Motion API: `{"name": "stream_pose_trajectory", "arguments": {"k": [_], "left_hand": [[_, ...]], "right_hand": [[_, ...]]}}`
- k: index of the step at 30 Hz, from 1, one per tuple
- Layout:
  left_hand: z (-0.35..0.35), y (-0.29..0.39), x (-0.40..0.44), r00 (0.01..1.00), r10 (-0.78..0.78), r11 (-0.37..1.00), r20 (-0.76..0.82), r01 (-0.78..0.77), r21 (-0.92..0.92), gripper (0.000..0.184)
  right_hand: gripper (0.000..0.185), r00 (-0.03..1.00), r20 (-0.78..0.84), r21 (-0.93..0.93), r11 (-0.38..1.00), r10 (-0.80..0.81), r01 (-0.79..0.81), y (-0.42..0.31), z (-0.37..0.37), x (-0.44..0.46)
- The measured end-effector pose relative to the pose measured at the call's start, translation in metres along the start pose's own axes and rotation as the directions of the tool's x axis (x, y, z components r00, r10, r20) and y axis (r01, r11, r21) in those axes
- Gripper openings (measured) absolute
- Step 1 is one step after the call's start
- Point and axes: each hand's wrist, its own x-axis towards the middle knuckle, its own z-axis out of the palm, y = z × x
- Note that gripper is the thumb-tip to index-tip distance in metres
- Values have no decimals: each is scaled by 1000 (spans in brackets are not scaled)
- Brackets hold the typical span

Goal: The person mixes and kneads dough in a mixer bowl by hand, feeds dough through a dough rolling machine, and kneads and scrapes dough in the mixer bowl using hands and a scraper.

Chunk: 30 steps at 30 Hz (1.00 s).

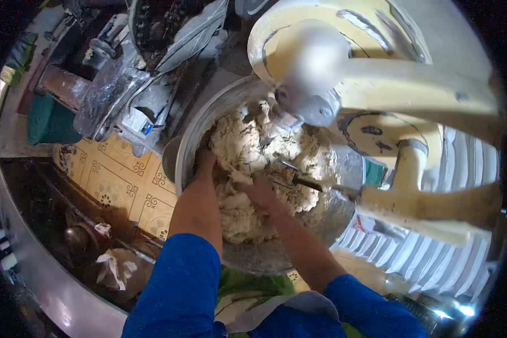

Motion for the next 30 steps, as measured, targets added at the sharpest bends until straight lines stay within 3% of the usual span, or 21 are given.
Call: {"name": "stream_pose_trajectory", "arguments": {"k": [1,2,4,7,10,11,12,13,14,15,16,17,19,21,22,24,25,27,28,29,30], "left_hand": [[25,-32,56,999,34,966,-29,-25,256,41],[24,-26,50,999,25,969,-24,-18,248,41],[22,-16,35,997,8,998,82,-3,-57,43],[19,-5,9,976,37,879,214,70,-472,46],[20,-8,-10,959,91,696,269,132,-706,48],[18,-16,-18,967,235,907,95,-184,-378,52],[16,-24,-28,906,424,904,-4,-423,67,55],[13,-29,-39,791,611,680,1,-526,511,58],[7,-23,-42,789,614,679,-11,-522,517,58],[-6,-7,-41,902,423,895,79,-430,116,61],[-20,9,-38,932,263,942,249,-191,-277,63],[-30,21,-42,873,172,809,457,140,-571,66],[-19,11,-30,823,279,799,494,87,-595,66],[30,-19,21,659,481,764,578,8,-645,67],[22,-1,-22,660,483,766,576,1,-643,67],[24,39,-130,862,222,974,456,-219,-59,68],[20,57,-176,937,139,933,321,-232,275,68],[14,88,-263,900,269,847,343,-390,360,64],[15,97,-299,845,387,742,370,-523,419,60],[21,105,-328,769,495,612,405,-639,466,57],[30,111,-354,765,490,606,418,-643,467,57]], "right_hand": [[70,991,125,-5,999,37,-36,0,-3,6],[71,965,252,-13,997,78,-77,-4,-6,7],[73,917,375,-35,991,135,-132,-15,-18,5],[74,794,546,119,914,267,-389,-51,-35,7],[73,848,520,207,949,97,-236,-26,-20,13],[72,861,508,251,956,6,-155,-21,-16,11],[72,856,517,252,956,-2,-150,-15,-13,12],[70,838,529,163,952,137,-259,-21,-17,17],[69,810,521,75,931,269,-358,-29,-25,24],[67,771,500,-10,893,394,-450,-31,-31,24],[67,779,501,-4,901,378,-434,-28,-34,20],[67,776,547,151,875,314,-460,-21,-35,17],[66,768,617,439,737,168,-514,1,-30,8],[62,774,629,472,751,80,-461,41,-14,14],[59,767,642,492,762,9,-421,63,-6,15],[55,764,643,522,762,-57,-382,84,-18,-5],[55,818,560,536,811,-132,-236,95,-28,-26],[54,874,378,512,855,-304,76,111,-45,-59],[54,879,372,515,854,-297,71,92,-71,-84],[50,876,474,268,962,-90,-46,44,-115,-121],[47,843,519,-1,987,138,-162,19,-141,-147]]}}
